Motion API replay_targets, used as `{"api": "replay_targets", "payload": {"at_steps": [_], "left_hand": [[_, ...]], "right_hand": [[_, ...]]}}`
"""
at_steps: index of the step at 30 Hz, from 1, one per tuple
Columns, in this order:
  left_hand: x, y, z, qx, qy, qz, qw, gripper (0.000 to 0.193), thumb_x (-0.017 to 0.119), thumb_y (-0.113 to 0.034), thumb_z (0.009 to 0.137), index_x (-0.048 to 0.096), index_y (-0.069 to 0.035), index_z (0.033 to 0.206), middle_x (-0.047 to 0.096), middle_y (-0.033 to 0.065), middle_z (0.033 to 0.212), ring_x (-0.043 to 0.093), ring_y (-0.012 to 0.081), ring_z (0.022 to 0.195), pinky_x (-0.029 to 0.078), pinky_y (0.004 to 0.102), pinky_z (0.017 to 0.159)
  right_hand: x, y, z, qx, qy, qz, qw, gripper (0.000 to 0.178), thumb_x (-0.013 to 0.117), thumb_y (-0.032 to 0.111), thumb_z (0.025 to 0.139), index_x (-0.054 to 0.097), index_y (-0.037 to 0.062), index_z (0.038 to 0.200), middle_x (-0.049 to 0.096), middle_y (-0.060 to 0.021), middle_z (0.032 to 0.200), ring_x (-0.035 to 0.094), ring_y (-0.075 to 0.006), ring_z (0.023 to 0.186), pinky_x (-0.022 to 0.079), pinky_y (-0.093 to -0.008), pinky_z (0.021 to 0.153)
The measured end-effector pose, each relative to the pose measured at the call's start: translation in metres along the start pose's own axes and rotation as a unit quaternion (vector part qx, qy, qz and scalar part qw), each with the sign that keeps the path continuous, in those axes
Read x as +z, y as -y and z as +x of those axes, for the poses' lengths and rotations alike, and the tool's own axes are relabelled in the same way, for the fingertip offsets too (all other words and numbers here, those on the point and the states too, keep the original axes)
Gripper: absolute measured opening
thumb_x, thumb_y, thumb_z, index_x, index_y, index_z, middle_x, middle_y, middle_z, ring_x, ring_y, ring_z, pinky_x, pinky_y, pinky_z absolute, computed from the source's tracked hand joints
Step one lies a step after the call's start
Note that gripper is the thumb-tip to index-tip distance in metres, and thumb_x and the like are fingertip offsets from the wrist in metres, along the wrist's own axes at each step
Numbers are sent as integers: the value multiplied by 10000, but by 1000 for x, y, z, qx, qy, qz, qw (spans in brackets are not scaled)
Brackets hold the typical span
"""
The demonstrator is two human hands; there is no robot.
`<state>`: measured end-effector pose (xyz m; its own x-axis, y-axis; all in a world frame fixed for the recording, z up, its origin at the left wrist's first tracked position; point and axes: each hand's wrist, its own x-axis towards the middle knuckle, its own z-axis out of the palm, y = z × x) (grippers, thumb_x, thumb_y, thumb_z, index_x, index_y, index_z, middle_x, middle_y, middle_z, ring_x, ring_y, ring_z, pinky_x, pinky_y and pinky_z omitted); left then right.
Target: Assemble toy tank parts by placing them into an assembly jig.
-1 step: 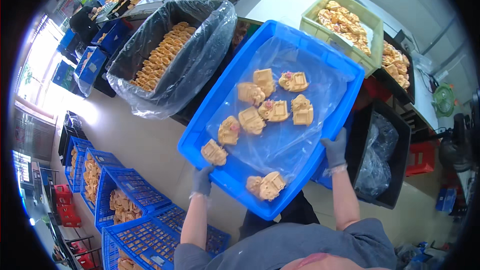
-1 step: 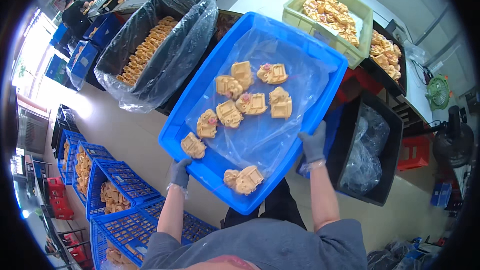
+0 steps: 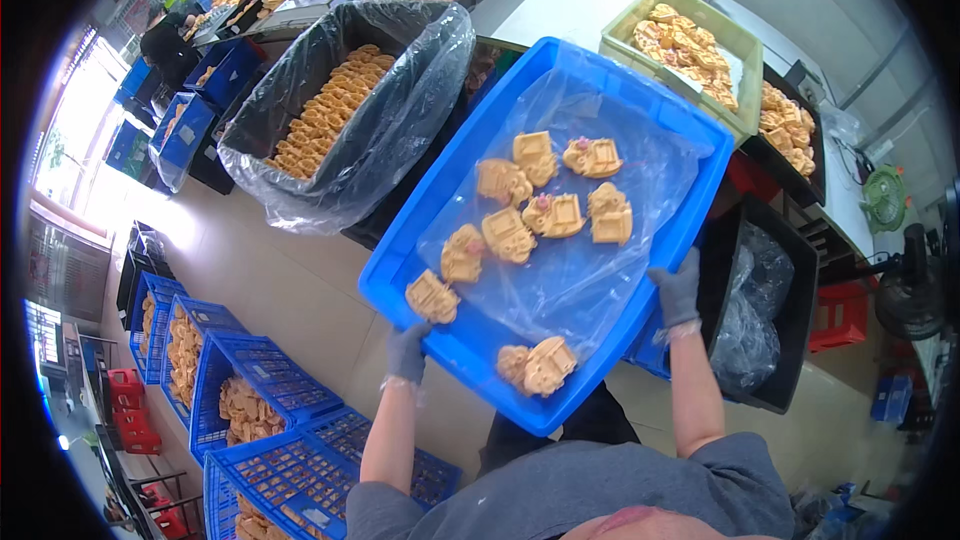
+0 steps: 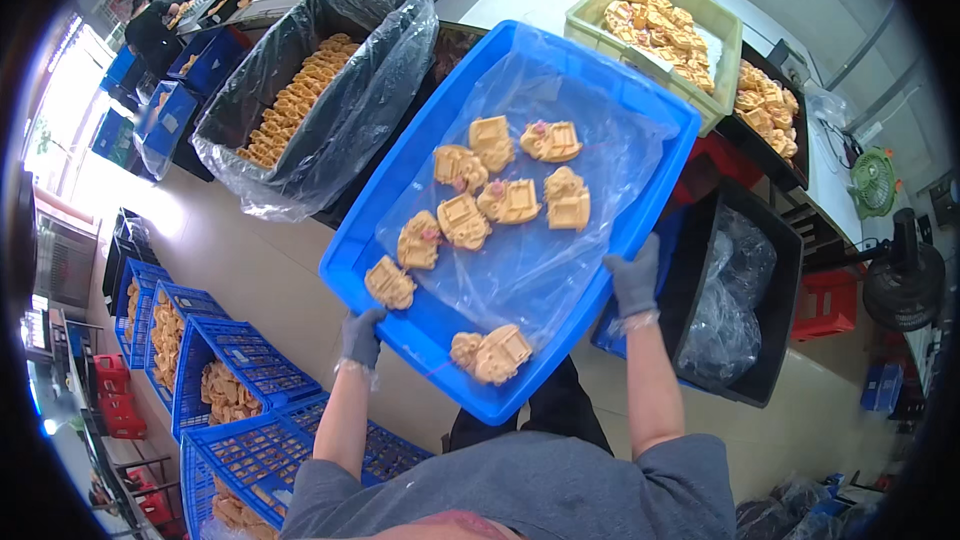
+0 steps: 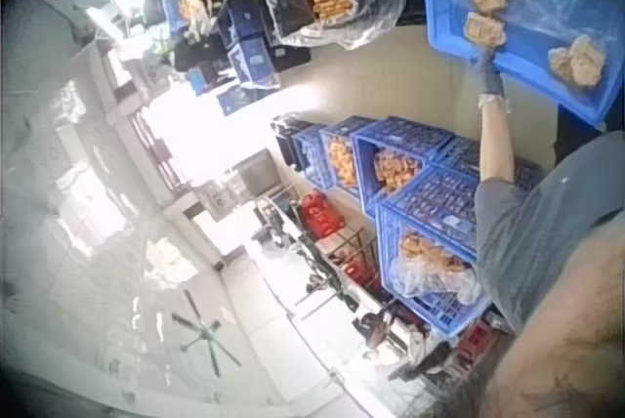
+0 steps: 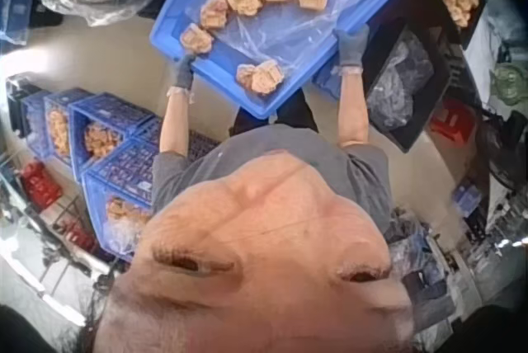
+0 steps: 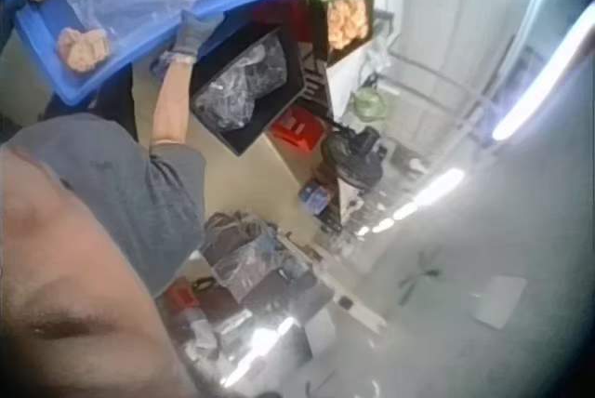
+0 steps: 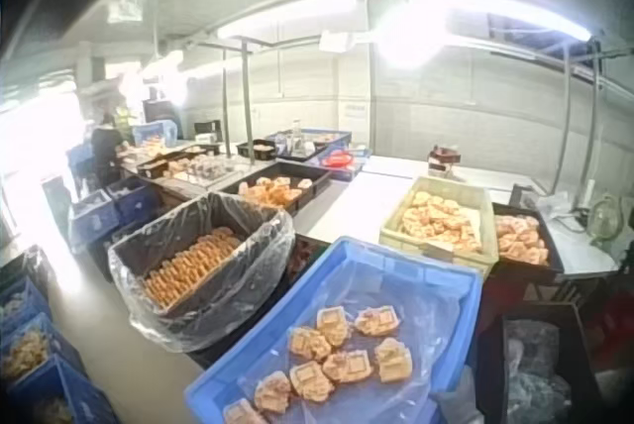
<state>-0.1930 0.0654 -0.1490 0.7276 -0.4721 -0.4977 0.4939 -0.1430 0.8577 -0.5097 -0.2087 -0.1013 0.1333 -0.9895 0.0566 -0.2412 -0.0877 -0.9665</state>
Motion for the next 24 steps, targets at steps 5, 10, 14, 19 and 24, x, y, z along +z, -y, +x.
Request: {"api": "replay_targets", "payload": {"at_steps": [5,10,14,19,24], "left_hand": [[41,-63,-14,42,33,52,997,317,637,-115,661,616,20,948,603,49,744,548,141,572,421,263,480],[96,-138,-5,90,52,72,992,192,665,-107,651,634,11,799,599,52,689,531,134,539,420,279,481],[137,-209,5,111,7,148,983,161,679,-81,619,634,-12,759,579,46,657,513,139,523,413,284,467],[165,-275,62,114,1,63,991,192,702,-143,623,635,-15,751,547,50,628,510,155,510,411,299,456],[214,-338,150,164,-35,162,973,183,694,-145,637,643,-9,748,572,72,646,521,164,505,432,300,470]], "right_hand": [[-48,65,24,-18,-39,-16,999,458,661,4,595,480,0,1016,596,-103,919,589,-219,800,491,-342,742],[-75,129,86,-34,-1,11,999,413,659,8,612,523,-24,1000,605,-105,888,596,-200,764,500,-318,692],[-71,173,144,-70,23,24,997,298,653,30,608,599,-41,893,617,-100,777,597,-190,652,497,-302,586],[-18,194,246,-79,54,81,992,299,674,73,615,614,-63,874,624,-122,761,608,-210,616,510,-324,542],[54,161,416,1,104,178,978,315,711,48,603,574,-61,864,611,-138,727,616,-236,612,510,-371,464]]}}
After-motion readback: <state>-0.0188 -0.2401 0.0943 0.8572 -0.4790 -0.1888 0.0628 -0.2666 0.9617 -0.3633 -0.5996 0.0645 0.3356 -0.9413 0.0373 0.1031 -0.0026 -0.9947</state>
